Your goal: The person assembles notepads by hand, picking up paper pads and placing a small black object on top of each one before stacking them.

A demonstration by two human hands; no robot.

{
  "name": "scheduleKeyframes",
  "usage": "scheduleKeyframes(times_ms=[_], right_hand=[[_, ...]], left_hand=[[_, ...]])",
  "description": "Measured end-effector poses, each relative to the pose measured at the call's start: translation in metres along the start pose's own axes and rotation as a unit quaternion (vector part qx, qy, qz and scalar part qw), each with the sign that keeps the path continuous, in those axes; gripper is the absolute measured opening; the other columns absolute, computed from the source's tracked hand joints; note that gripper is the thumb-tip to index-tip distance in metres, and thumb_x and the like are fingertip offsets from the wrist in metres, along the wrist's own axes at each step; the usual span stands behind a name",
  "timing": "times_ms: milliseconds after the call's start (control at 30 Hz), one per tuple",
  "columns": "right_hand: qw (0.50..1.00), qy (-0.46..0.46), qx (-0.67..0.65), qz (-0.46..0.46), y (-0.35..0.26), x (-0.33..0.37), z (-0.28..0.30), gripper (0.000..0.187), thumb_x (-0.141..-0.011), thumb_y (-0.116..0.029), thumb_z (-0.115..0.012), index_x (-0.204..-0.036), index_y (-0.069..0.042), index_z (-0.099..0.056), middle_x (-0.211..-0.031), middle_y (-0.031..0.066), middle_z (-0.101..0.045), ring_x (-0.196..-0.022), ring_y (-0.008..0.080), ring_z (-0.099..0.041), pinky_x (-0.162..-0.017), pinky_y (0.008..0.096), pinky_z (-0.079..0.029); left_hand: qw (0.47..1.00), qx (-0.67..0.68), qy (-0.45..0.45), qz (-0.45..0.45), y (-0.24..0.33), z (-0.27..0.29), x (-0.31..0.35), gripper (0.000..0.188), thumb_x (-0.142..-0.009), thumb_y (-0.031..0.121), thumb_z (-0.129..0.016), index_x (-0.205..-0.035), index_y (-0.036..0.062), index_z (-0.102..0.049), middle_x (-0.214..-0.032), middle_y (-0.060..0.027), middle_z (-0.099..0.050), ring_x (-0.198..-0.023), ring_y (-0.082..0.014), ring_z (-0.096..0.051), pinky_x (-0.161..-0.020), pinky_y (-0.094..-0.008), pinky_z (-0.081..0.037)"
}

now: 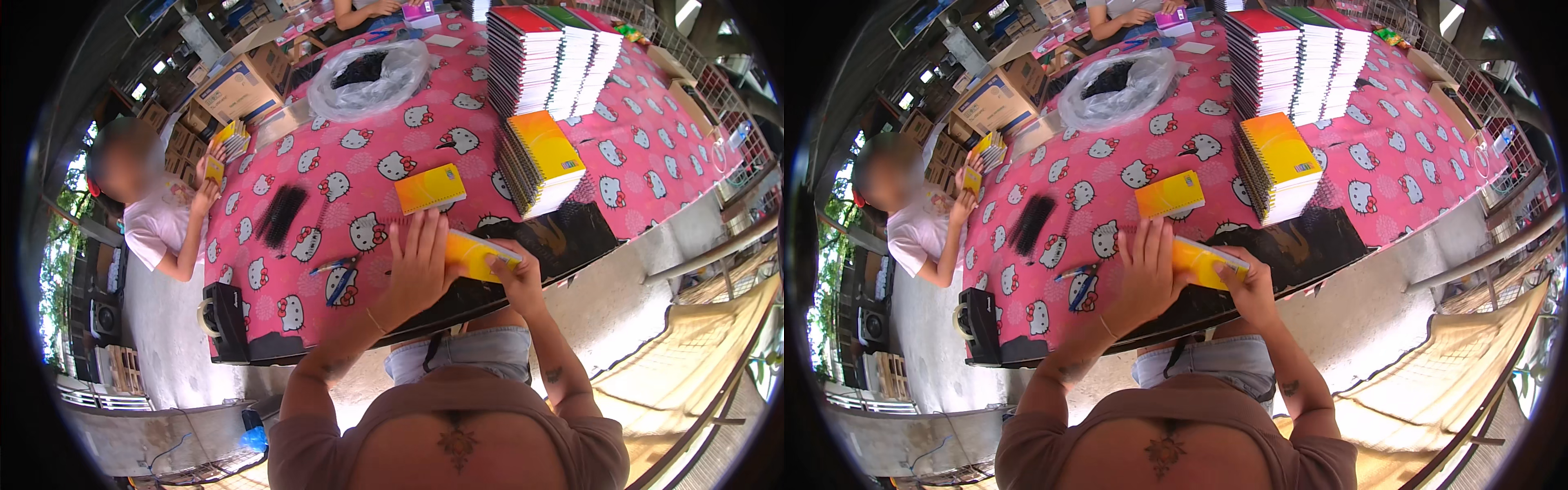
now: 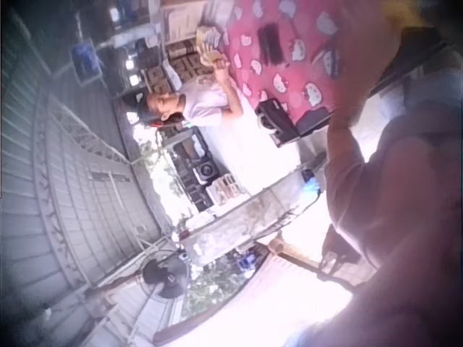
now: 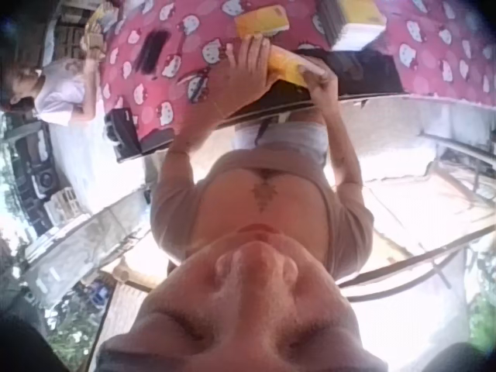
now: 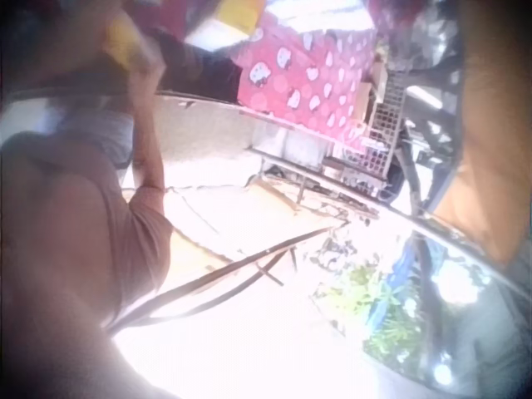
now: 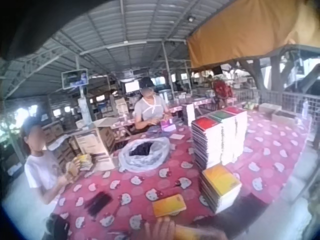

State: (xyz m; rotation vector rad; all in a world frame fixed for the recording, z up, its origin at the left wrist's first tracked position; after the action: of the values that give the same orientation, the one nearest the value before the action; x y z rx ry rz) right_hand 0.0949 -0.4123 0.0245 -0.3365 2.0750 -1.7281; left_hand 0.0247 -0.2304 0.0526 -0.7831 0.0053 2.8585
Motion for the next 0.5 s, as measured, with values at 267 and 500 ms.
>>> scheduleKeyframes(times_ms=[267,500], right_hand=[[1.000,-0.006,-0.008,-0.023,-0.008,0.002,0.000,0.025,-0.098,-0.008,-0.064,-0.120,0.004,-0.065,-0.107,0.0058,-0.071,-0.095,0.0097,-0.063,-0.086,0.0253,-0.050],[0.999,-0.032,0.007,-0.020,-0.016,-0.001,-0.002,0.026,-0.097,-0.009,-0.065,-0.121,0.004,-0.066,-0.106,0.0079,-0.072,-0.094,0.0103,-0.064,-0.086,0.0260,-0.051]], left_hand=[[0.995,-0.088,-0.053,-0.021,-0.008,0.006,-0.024,0.087,-0.094,0.060,-0.048,-0.147,-0.0089,-0.037,-0.155,-0.0295,-0.034,-0.147,-0.0447,-0.029,-0.112,-0.0724,-0.012],[0.980,-0.168,-0.062,-0.086,-0.006,0.016,-0.034,0.094,-0.092,0.070,-0.040,-0.139,-0.0110,-0.045,-0.148,-0.0331,-0.042,-0.139,-0.0469,-0.039,-0.109,-0.0697,-0.025]])
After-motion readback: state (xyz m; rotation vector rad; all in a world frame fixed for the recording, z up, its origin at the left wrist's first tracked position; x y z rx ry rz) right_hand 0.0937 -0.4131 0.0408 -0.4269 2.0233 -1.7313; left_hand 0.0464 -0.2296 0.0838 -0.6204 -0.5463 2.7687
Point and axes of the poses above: each hand's wrist, its own x-axis away from the middle knuckle, its own z-axis out of the back of the hand, y = z × x, the point moved 3 cm from there along -x, towards the middle knuckle
